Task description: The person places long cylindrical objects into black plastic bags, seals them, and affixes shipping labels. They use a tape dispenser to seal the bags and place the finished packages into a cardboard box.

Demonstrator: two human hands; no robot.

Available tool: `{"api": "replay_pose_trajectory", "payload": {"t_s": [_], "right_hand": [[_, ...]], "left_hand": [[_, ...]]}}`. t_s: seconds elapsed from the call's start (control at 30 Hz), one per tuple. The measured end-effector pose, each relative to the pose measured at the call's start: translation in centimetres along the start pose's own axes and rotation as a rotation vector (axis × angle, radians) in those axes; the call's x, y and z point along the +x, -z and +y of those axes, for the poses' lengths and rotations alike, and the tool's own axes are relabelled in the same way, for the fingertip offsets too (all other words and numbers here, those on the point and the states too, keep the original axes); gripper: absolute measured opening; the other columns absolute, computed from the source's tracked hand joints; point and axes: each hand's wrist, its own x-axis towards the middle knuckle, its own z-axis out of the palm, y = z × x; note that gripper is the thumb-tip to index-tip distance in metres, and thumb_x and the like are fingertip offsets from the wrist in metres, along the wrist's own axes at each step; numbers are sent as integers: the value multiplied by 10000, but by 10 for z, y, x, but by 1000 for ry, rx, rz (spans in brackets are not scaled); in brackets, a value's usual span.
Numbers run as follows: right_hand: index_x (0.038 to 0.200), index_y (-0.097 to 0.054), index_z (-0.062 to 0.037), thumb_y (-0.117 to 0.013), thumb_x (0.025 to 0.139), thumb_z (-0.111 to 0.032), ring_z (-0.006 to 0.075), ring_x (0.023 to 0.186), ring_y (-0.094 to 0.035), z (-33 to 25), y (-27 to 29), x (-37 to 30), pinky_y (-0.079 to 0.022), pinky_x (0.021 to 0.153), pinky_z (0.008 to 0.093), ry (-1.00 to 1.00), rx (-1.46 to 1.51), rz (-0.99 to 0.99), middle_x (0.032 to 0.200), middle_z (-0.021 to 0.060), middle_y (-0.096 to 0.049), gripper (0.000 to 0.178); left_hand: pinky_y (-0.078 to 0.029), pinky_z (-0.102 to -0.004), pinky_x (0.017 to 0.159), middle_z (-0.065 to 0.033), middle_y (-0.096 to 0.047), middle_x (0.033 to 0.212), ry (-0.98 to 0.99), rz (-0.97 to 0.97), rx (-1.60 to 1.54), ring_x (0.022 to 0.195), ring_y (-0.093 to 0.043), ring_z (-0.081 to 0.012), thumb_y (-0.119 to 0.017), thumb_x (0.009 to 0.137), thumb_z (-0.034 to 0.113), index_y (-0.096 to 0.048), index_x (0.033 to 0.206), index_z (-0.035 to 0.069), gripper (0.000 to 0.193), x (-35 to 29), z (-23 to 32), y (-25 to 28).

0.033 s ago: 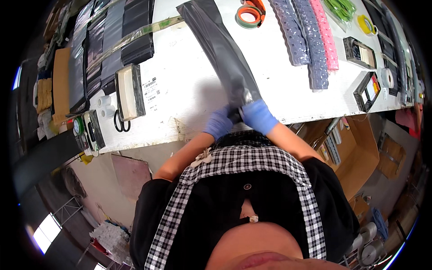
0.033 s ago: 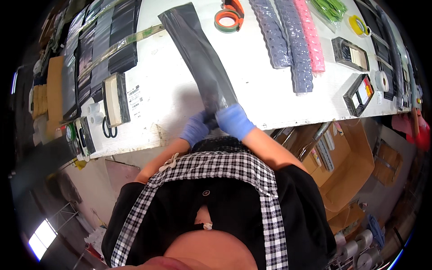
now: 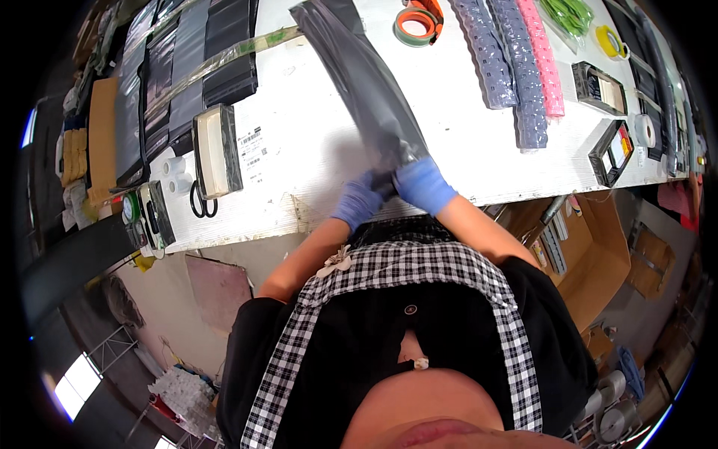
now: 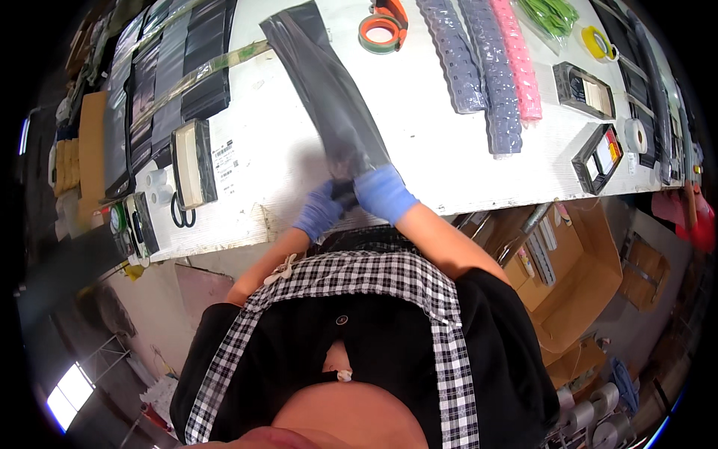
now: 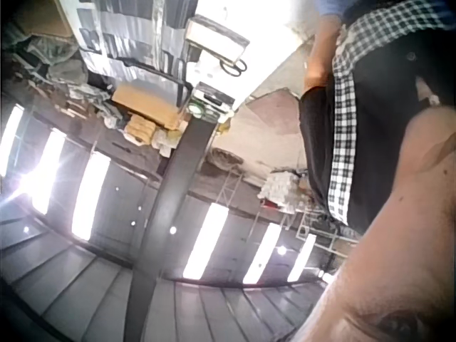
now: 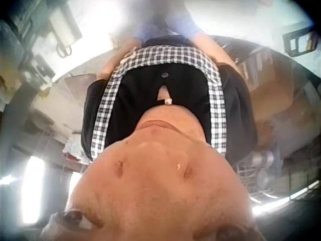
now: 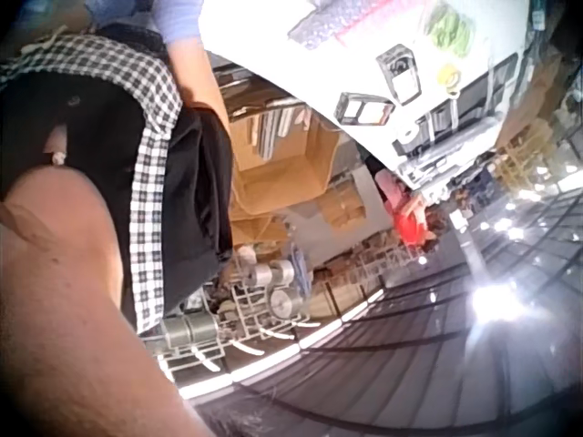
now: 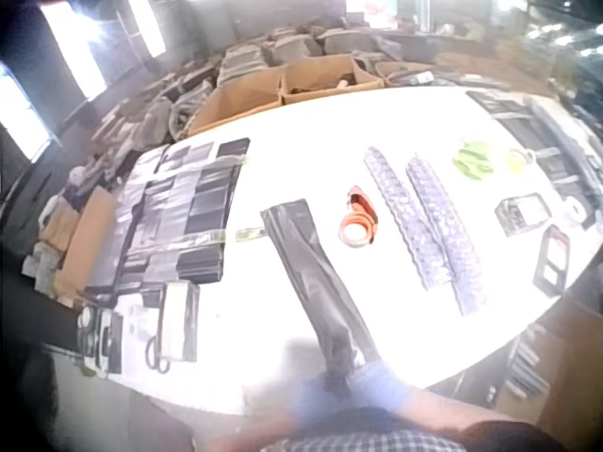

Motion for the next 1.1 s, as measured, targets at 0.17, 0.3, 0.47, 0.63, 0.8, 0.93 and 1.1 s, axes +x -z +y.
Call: {"api": "replay_pose_trajectory", "payload": {"t_s": [0.17,0.3,0.47,0.63,0.8,0.93,1.1], "right_hand": [[842,-647,-46,-631,815,-157,298,757,-647,-19,-12,4,-521,715,407,49,61,330,778,144,-650,115],[1209,-511,6,-702,788,-206,325,921,-613,-24,-13,-44,-484,882,432,-64,209,645,980,136,-625,508],[1381,-430,-42,-713,821,-214,272,831,-627,-19,-29,-15,-499,819,384,-505,734,422,842,111,-636,651],[1162,-601,-108,-672,820,-140,289,762,-629,-20,-49,-62,-515,723,394,-396,307,657,812,96,-640,351],[1013,-670,-115,-641,875,-239,298,798,-642,-62,-26,-61,-524,719,408,66,318,538,865,97,-667,188],[1005,-670,-103,-611,898,-278,284,824,-659,-87,-29,-13,-534,692,386,12,355,213,932,95,-689,213],[999,-655,-118,-645,857,-257,278,765,-645,-73,-55,-27,-521,689,381,270,207,491,799,110,-644,199]], "left_hand": [[-538,-297,638,-111,-689,867,103,44,-372,685,-651,-164,-636,893,140,-591,1158,-21,313,-22,-6,46],[-498,-239,520,-79,-680,827,289,45,-587,593,-617,-108,-636,914,128,-607,1077,-9,215,-42,-17,43],[-542,-230,589,-113,-700,907,244,-26,-909,714,-651,-127,-607,946,124,-603,1063,-29,193,-52,-35,41],[-535,-226,598,-133,-710,958,216,-67,-819,705,-646,-116,-581,954,113,-610,1054,-20,168,-70,-50,28],[-516,-242,648,-83,-705,909,48,140,-631,702,-616,-116,-591,929,56,-640,1058,-9,153,-84,-42,10],[-503,-260,696,-46,-684,853,-215,349,-400,707,-581,-113,-600,910,15,-667,1062,3,167,-65,-79,-11],[-521,-275,702,-50,-693,881,-44,226,-476,725,-597,-111,-594,897,-1,-657,1073,-7,187,-65,-76,-6]]}}
